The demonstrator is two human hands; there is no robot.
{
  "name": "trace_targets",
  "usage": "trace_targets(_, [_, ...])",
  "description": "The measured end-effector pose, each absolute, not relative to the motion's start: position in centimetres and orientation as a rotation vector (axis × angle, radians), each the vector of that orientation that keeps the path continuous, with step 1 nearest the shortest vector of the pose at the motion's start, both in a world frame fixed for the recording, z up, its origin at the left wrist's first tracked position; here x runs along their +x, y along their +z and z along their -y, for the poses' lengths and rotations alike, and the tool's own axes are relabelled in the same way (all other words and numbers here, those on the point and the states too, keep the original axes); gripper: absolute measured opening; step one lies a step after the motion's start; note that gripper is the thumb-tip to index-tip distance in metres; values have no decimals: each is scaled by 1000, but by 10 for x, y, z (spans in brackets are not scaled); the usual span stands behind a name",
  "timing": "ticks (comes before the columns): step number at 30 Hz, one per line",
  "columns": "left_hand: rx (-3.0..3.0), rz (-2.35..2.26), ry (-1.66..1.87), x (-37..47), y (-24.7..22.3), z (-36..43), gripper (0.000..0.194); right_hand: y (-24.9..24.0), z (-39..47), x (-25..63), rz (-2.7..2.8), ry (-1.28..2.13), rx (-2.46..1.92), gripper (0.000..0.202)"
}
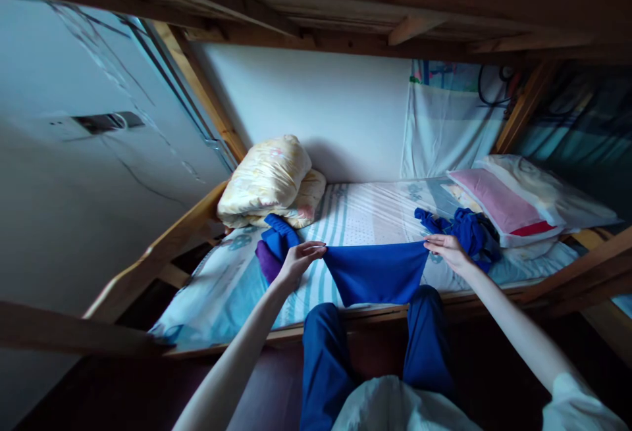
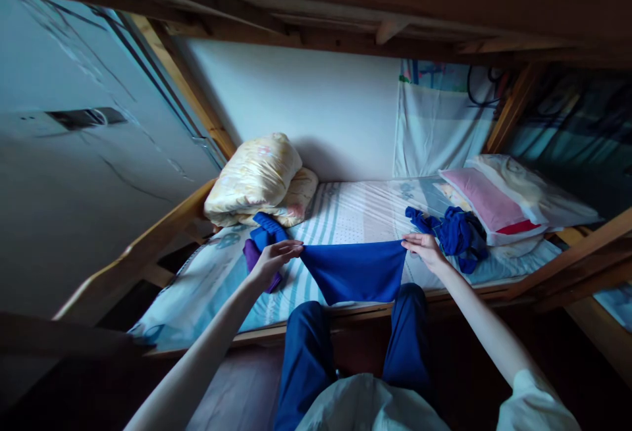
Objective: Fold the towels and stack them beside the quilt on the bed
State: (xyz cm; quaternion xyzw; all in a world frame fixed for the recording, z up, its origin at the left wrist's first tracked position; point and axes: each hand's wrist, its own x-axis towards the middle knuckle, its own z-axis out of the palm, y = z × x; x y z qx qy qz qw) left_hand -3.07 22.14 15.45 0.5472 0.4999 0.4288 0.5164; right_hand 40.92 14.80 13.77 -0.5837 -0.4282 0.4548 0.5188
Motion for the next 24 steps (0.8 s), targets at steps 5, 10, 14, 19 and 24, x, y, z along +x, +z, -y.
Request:
trace_targets(5, [1219, -1271, 921, -22, 128, -267, 70, 118, -207, 410, 998, 1134, -1447, 40])
trace_targets(10, [1217, -1285, 977, -1, 110, -322, 68, 103, -282, 397, 1029, 947, -1506, 34])
trace_targets(14, [1337, -1274, 1184, 9, 115, -361, 67, 99, -323, 392, 1096, 699, -1383, 38])
trace_targets(19, [1470, -1294, 1338, 5, 101, -378, 66, 81, -321, 398, 1226, 555, -1332, 34])
trace_targets(24, [1552, -1488, 1192, -2, 31, -345, 46, 27, -285, 402, 1344, 603, -1438, 26])
